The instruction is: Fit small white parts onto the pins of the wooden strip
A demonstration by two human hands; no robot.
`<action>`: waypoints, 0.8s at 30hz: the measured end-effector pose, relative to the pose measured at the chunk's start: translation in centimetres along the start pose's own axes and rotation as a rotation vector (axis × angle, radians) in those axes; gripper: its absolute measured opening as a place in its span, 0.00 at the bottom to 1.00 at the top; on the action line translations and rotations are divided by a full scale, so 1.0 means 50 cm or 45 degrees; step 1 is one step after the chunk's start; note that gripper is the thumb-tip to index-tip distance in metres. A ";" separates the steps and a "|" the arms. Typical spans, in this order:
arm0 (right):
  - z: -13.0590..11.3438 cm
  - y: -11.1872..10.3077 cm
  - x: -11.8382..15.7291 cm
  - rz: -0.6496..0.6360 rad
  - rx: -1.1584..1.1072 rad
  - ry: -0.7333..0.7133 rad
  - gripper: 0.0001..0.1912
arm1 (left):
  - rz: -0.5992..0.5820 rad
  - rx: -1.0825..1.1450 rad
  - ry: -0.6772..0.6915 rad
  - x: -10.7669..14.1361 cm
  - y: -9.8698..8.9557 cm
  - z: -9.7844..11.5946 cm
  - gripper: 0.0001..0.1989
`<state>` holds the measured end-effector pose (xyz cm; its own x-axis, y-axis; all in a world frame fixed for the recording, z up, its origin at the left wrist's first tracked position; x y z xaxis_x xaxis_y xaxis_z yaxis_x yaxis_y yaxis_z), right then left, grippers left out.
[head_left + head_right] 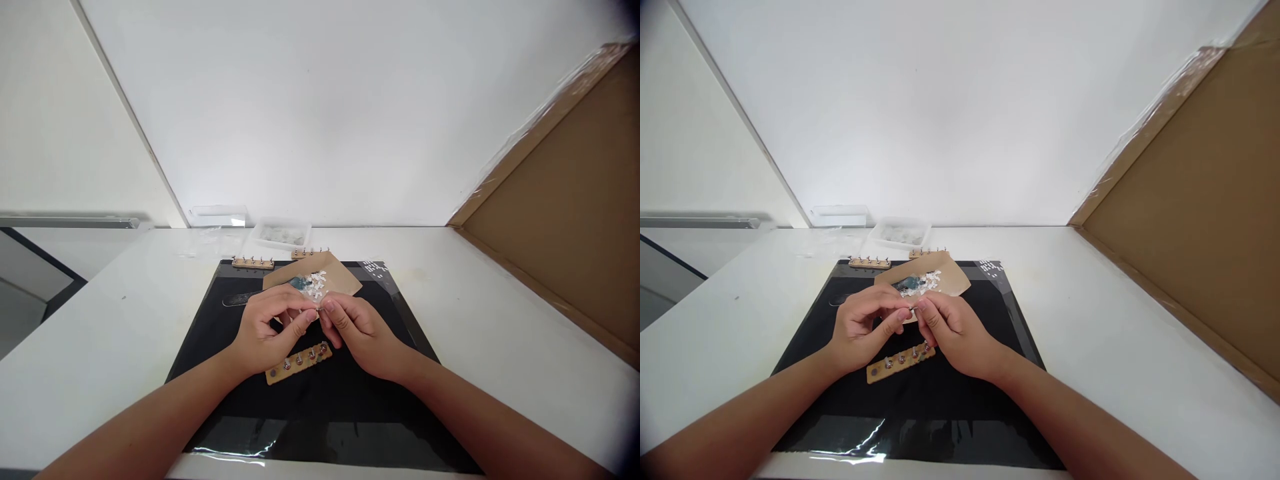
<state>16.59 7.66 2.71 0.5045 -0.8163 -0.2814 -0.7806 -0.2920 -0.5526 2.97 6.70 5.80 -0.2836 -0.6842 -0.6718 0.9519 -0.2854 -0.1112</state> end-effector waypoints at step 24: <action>0.004 0.000 -0.004 -0.022 -0.076 0.041 0.24 | -0.032 0.187 -0.137 0.005 0.002 -0.033 0.07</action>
Point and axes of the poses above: each hand's wrist, its own x-axis away from the middle knuckle, its own y-axis out of the palm, z = x × y, the point moved 9 cm from there along -x, towards the middle knuckle, and after that the axes turned 11 degrees about x, right-handed, at the moved point
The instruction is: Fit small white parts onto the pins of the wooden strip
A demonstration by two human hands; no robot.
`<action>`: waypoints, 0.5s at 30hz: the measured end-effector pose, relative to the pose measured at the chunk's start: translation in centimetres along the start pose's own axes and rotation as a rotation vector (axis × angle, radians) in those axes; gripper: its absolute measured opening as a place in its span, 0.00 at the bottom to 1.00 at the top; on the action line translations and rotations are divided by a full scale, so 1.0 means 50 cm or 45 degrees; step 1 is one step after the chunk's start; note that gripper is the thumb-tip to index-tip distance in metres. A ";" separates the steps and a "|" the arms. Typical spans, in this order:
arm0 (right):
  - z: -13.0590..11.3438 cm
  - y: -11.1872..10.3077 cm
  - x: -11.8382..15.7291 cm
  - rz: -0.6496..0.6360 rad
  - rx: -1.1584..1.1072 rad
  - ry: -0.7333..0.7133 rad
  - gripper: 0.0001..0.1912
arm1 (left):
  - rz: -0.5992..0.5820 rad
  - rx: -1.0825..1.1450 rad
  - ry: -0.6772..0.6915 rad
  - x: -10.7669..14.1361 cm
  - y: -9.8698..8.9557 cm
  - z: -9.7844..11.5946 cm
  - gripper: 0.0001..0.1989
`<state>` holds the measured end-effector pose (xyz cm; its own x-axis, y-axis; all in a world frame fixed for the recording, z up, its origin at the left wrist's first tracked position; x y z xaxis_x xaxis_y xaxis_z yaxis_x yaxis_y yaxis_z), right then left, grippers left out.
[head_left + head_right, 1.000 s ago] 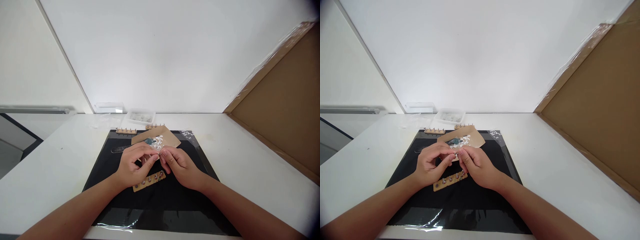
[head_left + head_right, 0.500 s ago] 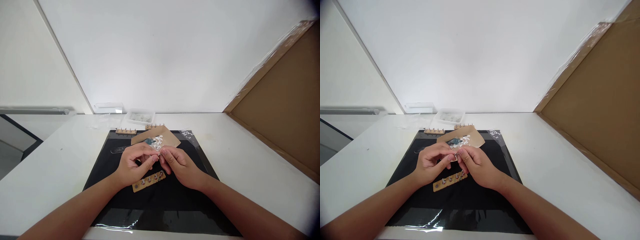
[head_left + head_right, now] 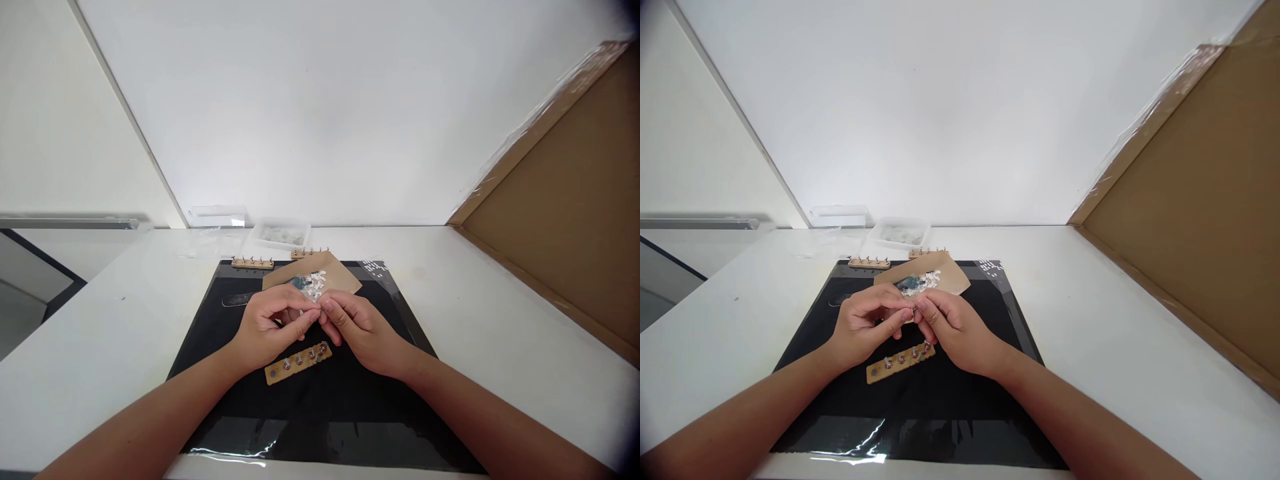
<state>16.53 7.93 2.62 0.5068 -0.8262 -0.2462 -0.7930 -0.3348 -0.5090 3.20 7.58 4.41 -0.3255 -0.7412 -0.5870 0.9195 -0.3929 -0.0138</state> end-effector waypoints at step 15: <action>-0.008 -0.011 0.006 0.036 0.149 -0.145 0.17 | -0.082 0.063 -0.070 0.007 0.013 -0.007 0.06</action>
Point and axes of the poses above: each hand's wrist, its own x-axis away from the middle knuckle, its own y-axis out of the palm, z = x × y, the point moved 9 cm from there along -x, towards the middle knuckle, and after that the axes turned 11 degrees about x, right-handed, at the moved point
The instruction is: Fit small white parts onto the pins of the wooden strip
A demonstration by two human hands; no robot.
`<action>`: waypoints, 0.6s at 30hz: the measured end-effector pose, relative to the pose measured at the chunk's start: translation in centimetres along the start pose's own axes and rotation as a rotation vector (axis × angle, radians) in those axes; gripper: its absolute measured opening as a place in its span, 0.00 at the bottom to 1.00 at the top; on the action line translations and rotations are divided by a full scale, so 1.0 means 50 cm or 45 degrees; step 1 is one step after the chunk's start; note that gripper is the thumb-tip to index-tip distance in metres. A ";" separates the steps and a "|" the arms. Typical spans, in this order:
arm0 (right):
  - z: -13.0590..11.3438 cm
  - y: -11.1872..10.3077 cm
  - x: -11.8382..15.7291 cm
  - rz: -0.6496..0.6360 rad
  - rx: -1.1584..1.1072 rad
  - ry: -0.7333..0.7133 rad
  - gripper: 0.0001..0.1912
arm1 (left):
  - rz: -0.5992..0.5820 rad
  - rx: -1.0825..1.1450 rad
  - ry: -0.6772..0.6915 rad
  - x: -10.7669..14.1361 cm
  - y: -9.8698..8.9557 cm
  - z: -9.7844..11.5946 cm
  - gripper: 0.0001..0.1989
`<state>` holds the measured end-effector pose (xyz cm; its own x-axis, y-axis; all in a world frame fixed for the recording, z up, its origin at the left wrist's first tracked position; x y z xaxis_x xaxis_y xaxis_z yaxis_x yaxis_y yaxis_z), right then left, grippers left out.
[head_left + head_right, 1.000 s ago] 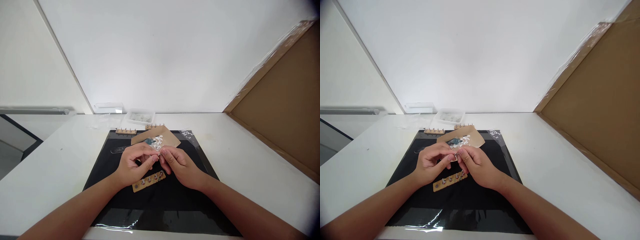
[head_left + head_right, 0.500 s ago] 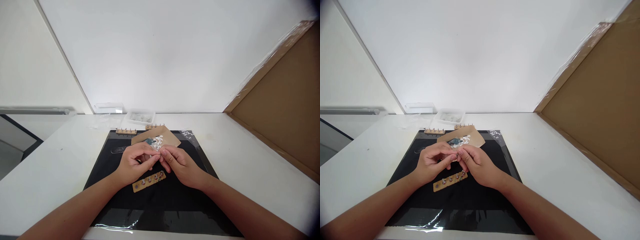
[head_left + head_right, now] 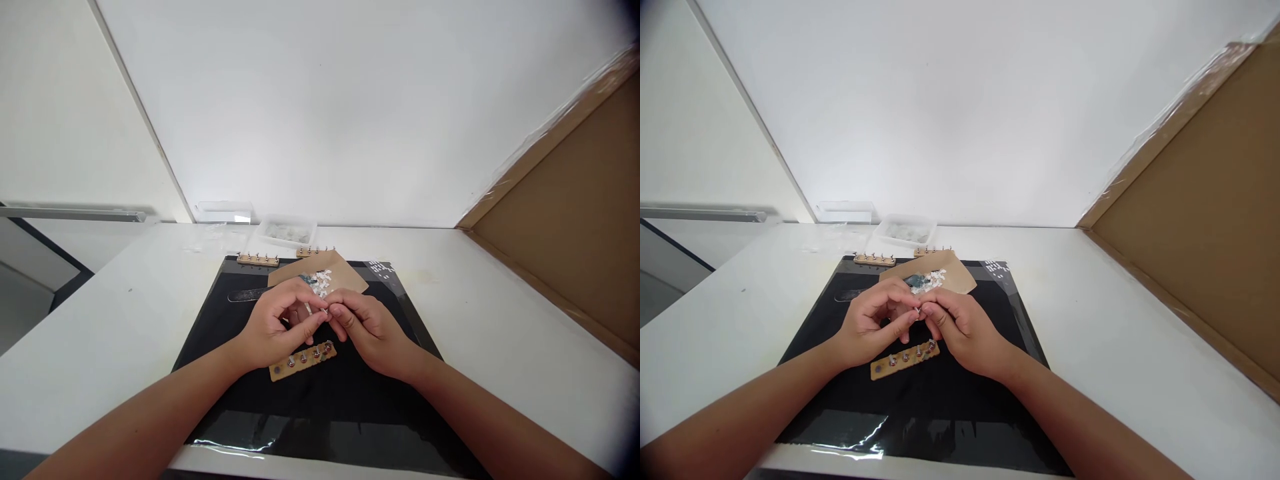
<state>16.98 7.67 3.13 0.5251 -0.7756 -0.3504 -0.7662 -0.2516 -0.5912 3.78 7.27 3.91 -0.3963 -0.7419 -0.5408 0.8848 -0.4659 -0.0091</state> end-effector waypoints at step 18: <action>-0.009 -0.004 -0.002 0.034 0.115 -0.044 0.15 | -0.029 -0.107 0.101 0.002 0.004 0.015 0.06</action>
Point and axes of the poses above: each hand's wrist, its own x-axis away from the middle knuckle, its own y-axis out of the palm, z = x × y, the point moved 9 cm from there along -x, towards the middle knuckle, and after that the axes turned 11 degrees about x, right-handed, at the moved point
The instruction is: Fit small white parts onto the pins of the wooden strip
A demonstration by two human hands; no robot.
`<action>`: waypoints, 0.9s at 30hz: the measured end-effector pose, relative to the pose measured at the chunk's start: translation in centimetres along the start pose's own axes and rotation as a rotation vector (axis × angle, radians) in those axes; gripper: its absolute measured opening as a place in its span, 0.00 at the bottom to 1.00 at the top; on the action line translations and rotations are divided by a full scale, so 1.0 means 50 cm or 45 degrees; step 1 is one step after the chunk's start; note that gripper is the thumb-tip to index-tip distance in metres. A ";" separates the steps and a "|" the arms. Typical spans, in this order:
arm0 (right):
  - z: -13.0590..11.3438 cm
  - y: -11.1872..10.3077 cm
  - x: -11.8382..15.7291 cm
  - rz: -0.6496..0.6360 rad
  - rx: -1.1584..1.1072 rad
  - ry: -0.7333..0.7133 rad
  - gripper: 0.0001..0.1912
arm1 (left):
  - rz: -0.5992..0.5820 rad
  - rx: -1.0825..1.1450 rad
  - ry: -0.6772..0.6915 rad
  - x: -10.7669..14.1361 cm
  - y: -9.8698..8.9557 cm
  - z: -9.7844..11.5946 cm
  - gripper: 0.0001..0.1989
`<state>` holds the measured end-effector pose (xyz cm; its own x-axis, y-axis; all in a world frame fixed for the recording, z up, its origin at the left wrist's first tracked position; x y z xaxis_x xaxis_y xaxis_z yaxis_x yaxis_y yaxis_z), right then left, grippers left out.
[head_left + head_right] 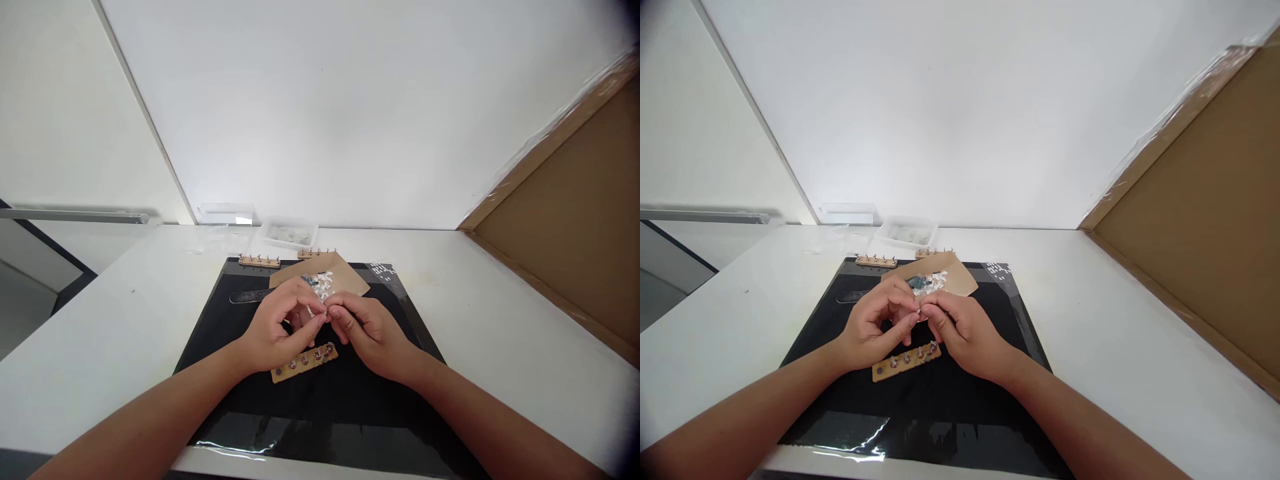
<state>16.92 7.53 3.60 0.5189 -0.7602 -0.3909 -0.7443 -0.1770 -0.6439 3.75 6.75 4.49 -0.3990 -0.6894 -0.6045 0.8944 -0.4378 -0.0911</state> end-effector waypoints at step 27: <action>0.010 0.000 0.003 -0.009 -0.034 0.054 0.18 | -0.004 -0.327 0.208 -0.003 -0.006 0.023 0.09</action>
<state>17.22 7.72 3.23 0.5066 -0.7845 -0.3576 -0.7517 -0.1988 -0.6288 3.32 6.29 5.51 -0.3829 -0.5769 -0.7215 0.9233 -0.2653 -0.2778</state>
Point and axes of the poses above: each hand's wrist, its own x-axis away from the middle knuckle, its own y-axis out of the palm, z = x × y, the point moved 9 cm from there along -x, towards the middle knuckle, and after that the axes turned 11 degrees about x, right-handed, at the moved point
